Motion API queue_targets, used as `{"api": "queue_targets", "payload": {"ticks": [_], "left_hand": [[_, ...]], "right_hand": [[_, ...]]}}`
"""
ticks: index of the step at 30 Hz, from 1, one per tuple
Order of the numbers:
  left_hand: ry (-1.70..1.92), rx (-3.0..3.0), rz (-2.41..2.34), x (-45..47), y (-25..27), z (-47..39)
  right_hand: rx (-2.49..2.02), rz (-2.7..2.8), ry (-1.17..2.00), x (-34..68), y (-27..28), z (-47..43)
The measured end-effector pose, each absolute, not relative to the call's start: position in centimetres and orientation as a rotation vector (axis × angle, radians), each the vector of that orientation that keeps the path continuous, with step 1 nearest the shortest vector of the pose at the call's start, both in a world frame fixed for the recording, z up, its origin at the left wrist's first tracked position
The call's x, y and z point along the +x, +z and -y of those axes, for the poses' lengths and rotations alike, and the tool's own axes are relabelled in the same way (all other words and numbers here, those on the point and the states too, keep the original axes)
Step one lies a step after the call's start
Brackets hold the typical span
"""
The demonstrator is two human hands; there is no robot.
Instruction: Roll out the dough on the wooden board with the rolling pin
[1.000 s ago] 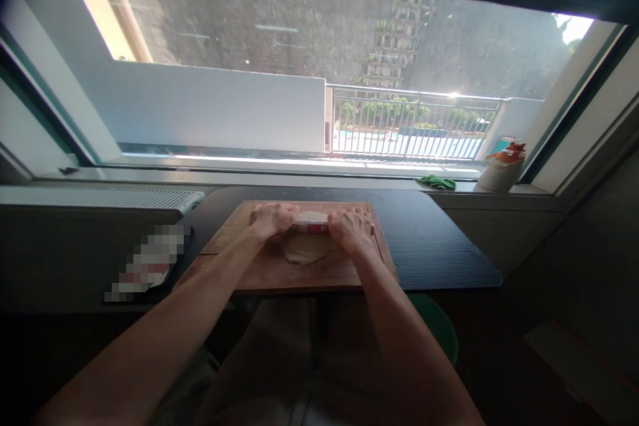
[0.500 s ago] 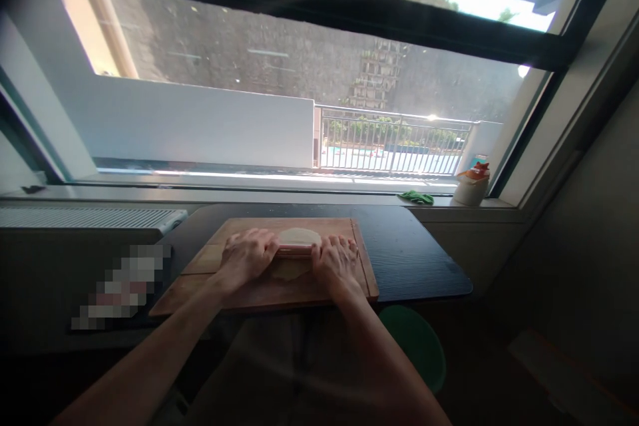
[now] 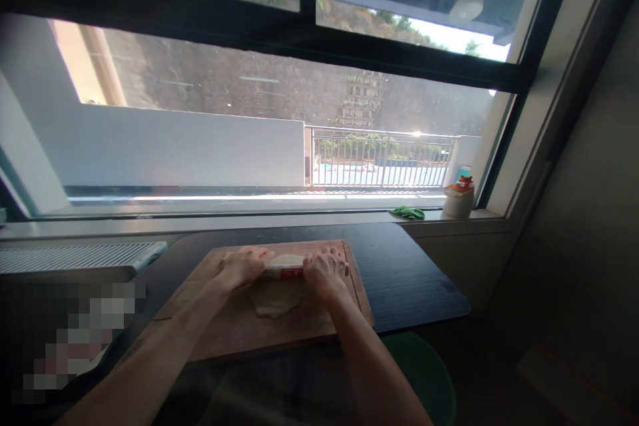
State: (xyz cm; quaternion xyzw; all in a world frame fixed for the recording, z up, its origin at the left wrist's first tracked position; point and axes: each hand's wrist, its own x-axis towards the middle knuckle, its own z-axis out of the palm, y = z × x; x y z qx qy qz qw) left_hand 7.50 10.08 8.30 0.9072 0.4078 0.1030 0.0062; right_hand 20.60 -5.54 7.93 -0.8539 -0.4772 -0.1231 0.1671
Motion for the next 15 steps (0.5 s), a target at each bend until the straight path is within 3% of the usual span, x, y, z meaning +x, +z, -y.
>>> {"api": "queue_targets", "payload": {"ticks": [9,15], "left_hand": [[0.535,2.911,-1.076,1.5,6.1,-5.8],[0.551,2.943,-1.181,3.7,6.8,-6.6]], "right_hand": [[-2.132,1.359,-0.489,15.7,3.0,12.8],[-2.188,1.371,-0.503,16.8,4.6,11.5]]}}
